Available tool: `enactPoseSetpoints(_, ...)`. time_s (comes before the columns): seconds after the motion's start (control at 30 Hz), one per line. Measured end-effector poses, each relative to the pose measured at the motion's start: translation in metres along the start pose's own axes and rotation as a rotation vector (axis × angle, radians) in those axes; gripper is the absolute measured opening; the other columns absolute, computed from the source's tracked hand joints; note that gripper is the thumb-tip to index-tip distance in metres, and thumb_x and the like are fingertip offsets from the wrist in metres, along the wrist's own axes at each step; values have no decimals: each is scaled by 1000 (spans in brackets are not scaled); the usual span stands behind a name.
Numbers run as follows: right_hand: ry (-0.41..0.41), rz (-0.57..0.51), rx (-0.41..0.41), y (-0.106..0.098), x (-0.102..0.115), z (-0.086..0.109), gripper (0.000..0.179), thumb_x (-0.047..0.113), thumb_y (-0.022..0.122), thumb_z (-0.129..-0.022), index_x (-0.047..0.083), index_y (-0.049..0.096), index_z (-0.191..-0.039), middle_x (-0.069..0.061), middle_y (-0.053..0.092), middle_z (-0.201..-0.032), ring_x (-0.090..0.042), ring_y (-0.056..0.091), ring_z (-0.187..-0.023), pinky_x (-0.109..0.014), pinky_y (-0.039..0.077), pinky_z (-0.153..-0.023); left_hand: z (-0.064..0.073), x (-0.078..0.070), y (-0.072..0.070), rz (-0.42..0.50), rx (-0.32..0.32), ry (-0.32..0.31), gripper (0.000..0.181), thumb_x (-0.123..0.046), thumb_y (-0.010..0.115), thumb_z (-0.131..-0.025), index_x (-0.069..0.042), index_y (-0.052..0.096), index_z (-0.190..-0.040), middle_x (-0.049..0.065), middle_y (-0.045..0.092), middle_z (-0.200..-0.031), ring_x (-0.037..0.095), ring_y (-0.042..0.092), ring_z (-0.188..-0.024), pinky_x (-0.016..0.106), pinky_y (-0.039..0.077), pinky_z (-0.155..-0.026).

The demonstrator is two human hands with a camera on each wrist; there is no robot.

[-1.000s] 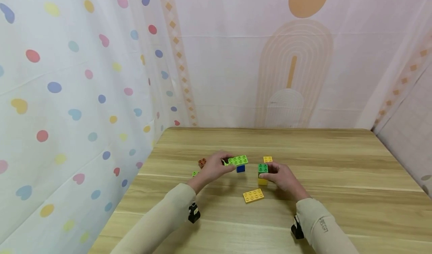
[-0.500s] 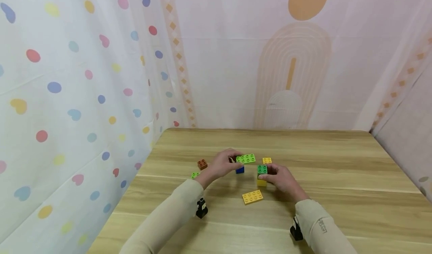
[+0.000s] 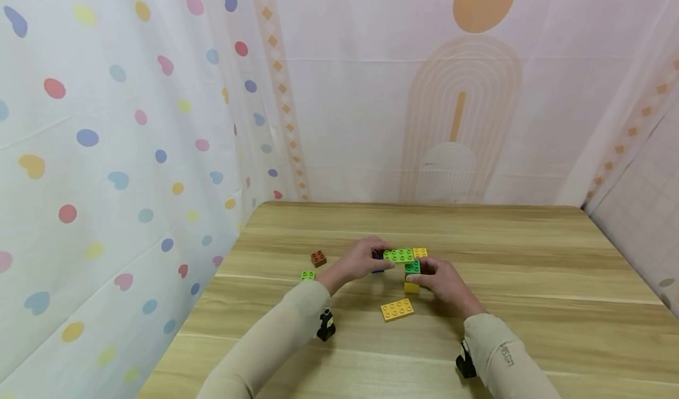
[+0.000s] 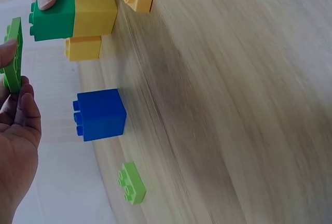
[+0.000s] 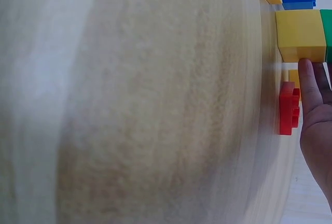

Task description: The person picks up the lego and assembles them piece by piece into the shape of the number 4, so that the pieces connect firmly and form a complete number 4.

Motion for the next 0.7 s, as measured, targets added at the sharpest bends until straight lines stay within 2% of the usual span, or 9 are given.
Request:
enactPoseSetpoints(0.23, 10, -7, -2, 0, 1, 0, 39, 27, 77, -88, 6, 68, -120, -4, 66, -102, -19, 56, -90, -32, 47, -77, -4, -3, 5, 29, 25, 10, 36, -25, 74, -91, -10, 69, -124, -4, 63, -104, 12, 55, -88, 26, 48, -73)
enactPoseSetpoints(0.43, 17, -11, 0, -1, 1, 1, 41, 28, 77, -89, 5, 67, -121, -5, 67, -106, -20, 57, -92, -32, 47, -78, -6, -4, 8, 12, 39, 34, 37, -23, 75, -90, -9, 69, -124, -3, 62, -102, 10, 55, -86, 24, 47, -72)
enactPoseSetpoints(0.7, 32, -18, 0, -1, 3, 1, 40, 28, 77, -88, 5, 67, -119, -4, 67, -103, -19, 56, -90, -32, 47, -76, -8, -6, 9, -11, 74, 47, 35, -23, 75, -91, -9, 70, -122, -3, 61, -97, 10, 53, -83, 23, 46, -70)
Point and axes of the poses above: each hand's wrist, its own z-axis away from the middle knuckle, its own y-axis out of the palm, x = y × z, the point moved 2 cm from there along -z, towards the middle knuckle
